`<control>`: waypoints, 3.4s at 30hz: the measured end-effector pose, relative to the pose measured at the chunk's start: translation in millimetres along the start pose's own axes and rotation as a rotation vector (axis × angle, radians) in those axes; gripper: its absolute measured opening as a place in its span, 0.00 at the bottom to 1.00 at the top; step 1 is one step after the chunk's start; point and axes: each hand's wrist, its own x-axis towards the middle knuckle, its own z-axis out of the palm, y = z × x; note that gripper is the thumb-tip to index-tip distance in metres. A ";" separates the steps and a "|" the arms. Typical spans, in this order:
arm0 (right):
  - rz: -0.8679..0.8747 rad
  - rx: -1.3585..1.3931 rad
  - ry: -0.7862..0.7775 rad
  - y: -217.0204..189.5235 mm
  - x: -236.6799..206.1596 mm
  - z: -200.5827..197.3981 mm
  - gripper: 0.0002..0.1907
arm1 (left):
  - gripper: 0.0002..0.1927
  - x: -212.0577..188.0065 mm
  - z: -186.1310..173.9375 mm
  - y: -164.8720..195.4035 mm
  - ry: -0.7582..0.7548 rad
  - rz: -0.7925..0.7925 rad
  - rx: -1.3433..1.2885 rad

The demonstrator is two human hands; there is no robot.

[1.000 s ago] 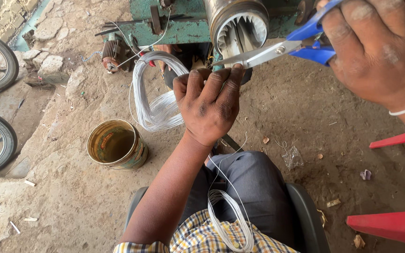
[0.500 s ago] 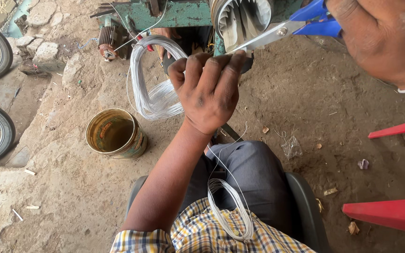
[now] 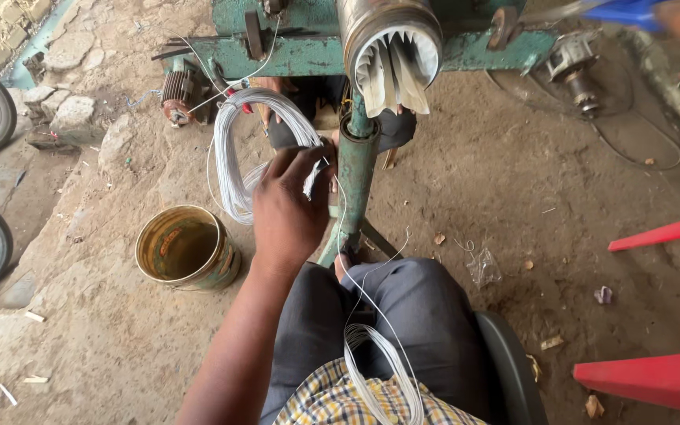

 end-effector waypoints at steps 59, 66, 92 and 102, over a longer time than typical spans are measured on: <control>-0.262 1.196 0.472 -226.2 -61.7 67.2 0.07 | 0.39 0.2 95.0 11.3 0.058 0.242 0.188; -0.379 1.124 0.495 -223.2 -61.0 68.3 0.07 | 0.38 -4.1 91.0 6.4 -0.053 0.196 0.206; -0.349 0.971 0.560 -237.1 -64.5 59.8 0.15 | 0.30 -1.6 52.1 5.1 0.216 0.280 -0.028; -0.323 0.732 0.626 -240.5 -68.2 52.3 0.19 | 0.22 47.0 45.7 5.8 0.153 0.053 -0.738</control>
